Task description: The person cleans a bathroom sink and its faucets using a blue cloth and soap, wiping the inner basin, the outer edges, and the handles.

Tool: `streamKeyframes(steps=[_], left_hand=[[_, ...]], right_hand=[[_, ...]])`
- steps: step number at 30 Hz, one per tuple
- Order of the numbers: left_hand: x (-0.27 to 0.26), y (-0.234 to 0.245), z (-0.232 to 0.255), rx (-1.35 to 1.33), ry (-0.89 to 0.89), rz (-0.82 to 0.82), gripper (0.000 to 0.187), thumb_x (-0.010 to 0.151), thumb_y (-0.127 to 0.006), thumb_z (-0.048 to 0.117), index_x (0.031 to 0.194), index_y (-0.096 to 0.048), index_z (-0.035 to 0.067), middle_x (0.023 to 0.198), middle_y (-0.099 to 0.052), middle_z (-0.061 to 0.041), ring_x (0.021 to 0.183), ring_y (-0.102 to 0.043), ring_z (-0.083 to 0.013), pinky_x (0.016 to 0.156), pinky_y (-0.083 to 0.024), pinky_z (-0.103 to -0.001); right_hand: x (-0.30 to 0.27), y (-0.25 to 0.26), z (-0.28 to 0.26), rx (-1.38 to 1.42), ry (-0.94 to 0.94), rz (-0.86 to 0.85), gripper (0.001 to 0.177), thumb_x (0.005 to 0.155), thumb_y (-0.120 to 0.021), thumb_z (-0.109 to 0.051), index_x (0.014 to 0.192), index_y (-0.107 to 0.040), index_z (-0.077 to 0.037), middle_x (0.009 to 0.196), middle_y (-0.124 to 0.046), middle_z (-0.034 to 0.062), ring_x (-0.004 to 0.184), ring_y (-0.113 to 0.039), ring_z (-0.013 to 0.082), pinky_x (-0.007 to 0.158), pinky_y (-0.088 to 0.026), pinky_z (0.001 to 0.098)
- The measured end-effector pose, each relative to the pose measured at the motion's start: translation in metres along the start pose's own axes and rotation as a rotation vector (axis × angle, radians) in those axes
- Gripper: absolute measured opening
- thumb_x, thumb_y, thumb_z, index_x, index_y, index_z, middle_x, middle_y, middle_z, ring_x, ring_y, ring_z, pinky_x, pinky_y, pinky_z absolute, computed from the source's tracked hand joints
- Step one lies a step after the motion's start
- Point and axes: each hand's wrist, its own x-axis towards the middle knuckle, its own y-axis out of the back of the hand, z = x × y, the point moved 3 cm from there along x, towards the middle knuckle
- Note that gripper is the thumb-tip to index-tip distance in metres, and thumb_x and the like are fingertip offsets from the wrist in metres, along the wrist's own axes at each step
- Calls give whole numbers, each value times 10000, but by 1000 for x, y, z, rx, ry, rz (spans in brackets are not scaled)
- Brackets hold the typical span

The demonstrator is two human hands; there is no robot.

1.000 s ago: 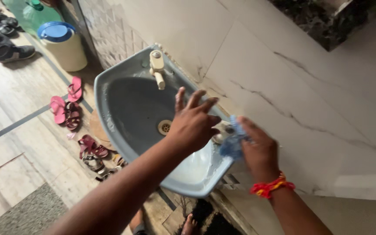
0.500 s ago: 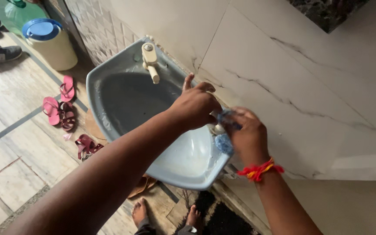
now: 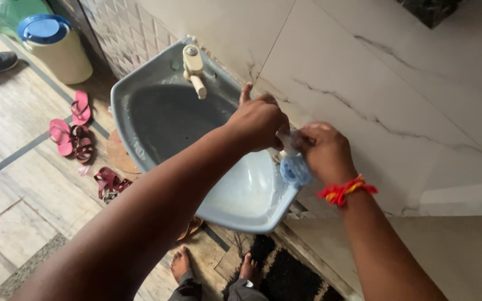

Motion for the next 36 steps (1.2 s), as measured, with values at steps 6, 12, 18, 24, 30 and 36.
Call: streamKeyframes(steps=[6, 12, 18, 24, 30, 36], left_hand=[[3, -3, -5, 9, 4, -22, 435, 668, -902, 418, 1063, -781, 281, 1140, -734, 44, 1357, -472, -228, 1165, -48, -754], [6, 0, -3, 72, 3, -40, 372, 650, -897, 445, 989, -805, 322, 1475, -524, 47, 1506, -216, -298, 1129, -58, -773], [-4, 1, -1, 42, 64, -17, 348, 677, -897, 425, 998, -817, 318, 1567, -444, 29, 1549, -153, -308, 1174, -41, -754], [-1, 3, 1, 45, 55, -44, 327, 697, -889, 430, 999, -816, 328, 1578, -416, 18, 1537, -127, -341, 1161, -14, -765], [-6, -4, -3, 31, 42, 39, 360, 674, -899, 422, 1010, -811, 325, 1550, -469, 14, 1538, -175, -330, 1164, -49, -764], [-4, -5, -6, 28, 39, 28, 395, 647, -905, 420, 1019, -810, 326, 1546, -464, -5, 1528, -179, -349, 1143, -63, -772]], right_hand=[[1, -1, -22, 40, -35, 53, 144, 817, -789, -98, 959, -781, -71, 996, -753, 126, 872, -734, 297, 785, -574, 376], [-2, -10, -30, -32, -19, 203, 208, 806, -745, -49, 1012, -769, -48, 914, -697, 158, 835, -692, 336, 743, -559, 399], [-8, -9, -32, -70, -85, 199, 88, 941, -659, -73, 895, -733, -78, 928, -695, 127, 840, -682, 337, 733, -540, 423], [-16, 0, -51, -116, -27, 183, 92, 833, -709, -136, 902, -768, -119, 937, -686, 125, 831, -674, 351, 687, -535, 447], [-29, -13, -26, -89, -129, 150, 75, 953, -686, -141, 949, -744, -94, 955, -696, 135, 889, -670, 370, 752, -527, 453], [-21, -5, -21, -84, -27, 188, 115, 834, -737, -88, 939, -779, -69, 951, -713, 141, 855, -696, 350, 757, -558, 419]])
